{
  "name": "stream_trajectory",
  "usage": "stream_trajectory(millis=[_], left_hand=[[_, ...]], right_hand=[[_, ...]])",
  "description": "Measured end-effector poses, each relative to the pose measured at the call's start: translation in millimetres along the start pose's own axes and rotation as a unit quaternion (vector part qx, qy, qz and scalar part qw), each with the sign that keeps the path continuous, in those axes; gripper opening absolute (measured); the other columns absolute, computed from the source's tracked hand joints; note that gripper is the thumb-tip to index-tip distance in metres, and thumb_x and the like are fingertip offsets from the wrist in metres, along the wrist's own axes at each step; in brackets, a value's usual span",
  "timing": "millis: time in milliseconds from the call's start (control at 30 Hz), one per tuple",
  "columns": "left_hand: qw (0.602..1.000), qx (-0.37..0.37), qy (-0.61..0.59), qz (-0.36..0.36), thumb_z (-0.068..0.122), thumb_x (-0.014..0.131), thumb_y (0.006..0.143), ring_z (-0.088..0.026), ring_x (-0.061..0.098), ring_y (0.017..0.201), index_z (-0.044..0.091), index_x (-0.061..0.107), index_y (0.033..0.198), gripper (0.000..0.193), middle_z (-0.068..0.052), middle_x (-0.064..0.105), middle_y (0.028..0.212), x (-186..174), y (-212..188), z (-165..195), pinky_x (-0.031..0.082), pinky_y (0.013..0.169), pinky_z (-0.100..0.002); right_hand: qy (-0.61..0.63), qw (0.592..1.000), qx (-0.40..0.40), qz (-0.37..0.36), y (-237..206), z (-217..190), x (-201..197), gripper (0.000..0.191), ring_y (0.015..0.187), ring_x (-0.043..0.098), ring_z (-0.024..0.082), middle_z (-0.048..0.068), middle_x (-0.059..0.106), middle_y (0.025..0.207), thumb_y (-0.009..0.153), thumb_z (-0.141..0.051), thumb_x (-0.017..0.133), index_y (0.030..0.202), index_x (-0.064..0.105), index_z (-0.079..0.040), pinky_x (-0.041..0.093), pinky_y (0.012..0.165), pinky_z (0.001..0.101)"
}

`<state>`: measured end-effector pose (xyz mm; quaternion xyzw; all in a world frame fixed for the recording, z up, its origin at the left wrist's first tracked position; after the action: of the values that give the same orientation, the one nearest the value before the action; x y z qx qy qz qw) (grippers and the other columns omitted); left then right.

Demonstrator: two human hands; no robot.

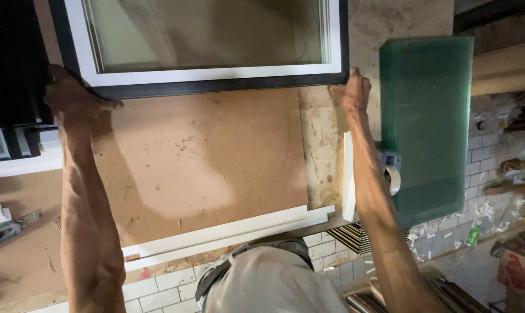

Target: The person fits white mat board strips into a black picture frame lying on a workbench, pressing the strips into the frame edges and repositioning the frame. They pull tape from a tape dispenser and continue seating the mat board pieces around the frame opening.

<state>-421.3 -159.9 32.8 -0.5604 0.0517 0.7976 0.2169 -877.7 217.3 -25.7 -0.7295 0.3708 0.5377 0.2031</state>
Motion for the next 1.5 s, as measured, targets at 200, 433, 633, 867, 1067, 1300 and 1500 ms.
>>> stream_trajectory(millis=[200,433,633,867,1067,1300,1500], left_hand=[[0.980,0.136,-0.008,0.144,0.038,0.109,0.039,-0.040,0.072,0.081,-0.023,0.052,0.124,0.119,-0.031,0.071,0.090,-5.5,-10.3,-1.1,0.064,0.071,-0.041],[0.997,0.025,-0.072,-0.027,0.032,0.105,0.054,-0.028,0.072,0.066,0.004,0.073,0.081,0.050,-0.015,0.074,0.082,-9.6,-1.4,1.9,0.062,0.070,-0.036],[0.999,0.036,-0.001,-0.023,0.042,0.107,0.053,-0.032,0.072,0.068,0.001,0.074,0.084,0.061,-0.018,0.075,0.082,-14.4,-0.8,7.8,0.061,0.073,-0.037],[0.992,0.001,0.083,-0.100,0.045,0.107,0.049,-0.036,0.072,0.065,-0.001,0.073,0.080,0.065,-0.019,0.075,0.078,-17.7,9.9,11.0,0.060,0.066,-0.042],[0.998,-0.007,-0.006,-0.060,0.038,0.104,0.050,-0.029,0.072,0.064,0.001,0.075,0.077,0.055,-0.016,0.075,0.077,-15.2,1.5,7.6,0.061,0.066,-0.037],[0.999,0.034,-0.032,0.004,0.026,0.099,0.061,-0.035,0.070,0.062,-0.002,0.074,0.070,0.038,-0.023,0.070,0.070,-22.1,-12.3,1.3,0.059,0.064,-0.040],[0.994,0.036,-0.072,0.074,0.014,0.093,0.056,-0.036,0.073,0.067,-0.005,0.073,0.068,0.030,-0.025,0.071,0.071,-24.6,-17.4,-1.1,0.061,0.062,-0.039]], right_hand=[[0.026,0.999,0.004,-0.026,2.1,-9.9,-8.0,0.039,0.079,0.076,0.024,0.018,0.078,0.088,0.069,-0.018,0.091,0.100,0.075,0.001,0.060,0.073,0.0362],[0.046,0.993,0.023,-0.104,16.6,-6.6,-14.4,0.028,0.066,0.072,0.012,0.010,0.078,0.077,0.063,-0.015,0.088,0.087,0.080,-0.004,0.060,0.064,0.0297],[-0.046,0.992,0.038,-0.108,16.1,4.1,-14.2,0.042,0.046,0.062,0.022,0.015,0.069,0.065,0.072,-0.023,0.097,0.067,0.068,0.007,0.046,0.041,0.0400],[-0.013,0.983,0.073,-0.167,24.5,-6.5,-24.6,0.027,0.046,0.064,0.013,0.009,0.069,0.058,0.064,-0.020,0.093,0.062,0.071,-0.004,0.052,0.047,0.0282],[-0.009,0.989,0.015,-0.145,19.2,-4.2,-25.3,0.031,0.052,0.067,0.021,0.010,0.070,0.062,0.074,-0.030,0.091,0.068,0.075,-0.004,0.053,0.053,0.0353],[-0.038,0.993,-0.047,-0.106,15.3,3.4,-10.4,0.046,0.065,0.072,0.026,0.014,0.072,0.071,0.081,-0.040,0.090,0.073,0.067,-0.001,0.055,0.060,0.0408],[-0.029,0.992,-0.095,-0.073,14.1,-0.8,-8.8,0.043,0.069,0.073,0.030,0.016,0.072,0.073,0.080,-0.040,0.090,0.081,0.070,-0.001,0.057,0.065,0.0418]])
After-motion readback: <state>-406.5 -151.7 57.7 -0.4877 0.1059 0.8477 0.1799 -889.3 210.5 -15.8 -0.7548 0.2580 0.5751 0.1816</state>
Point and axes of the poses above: each hand's wrist, its own y-axis towards the middle knuckle, its own x-axis out of the palm, z = x × y, the point moved 2 cm from there along y, towards the middle knuckle
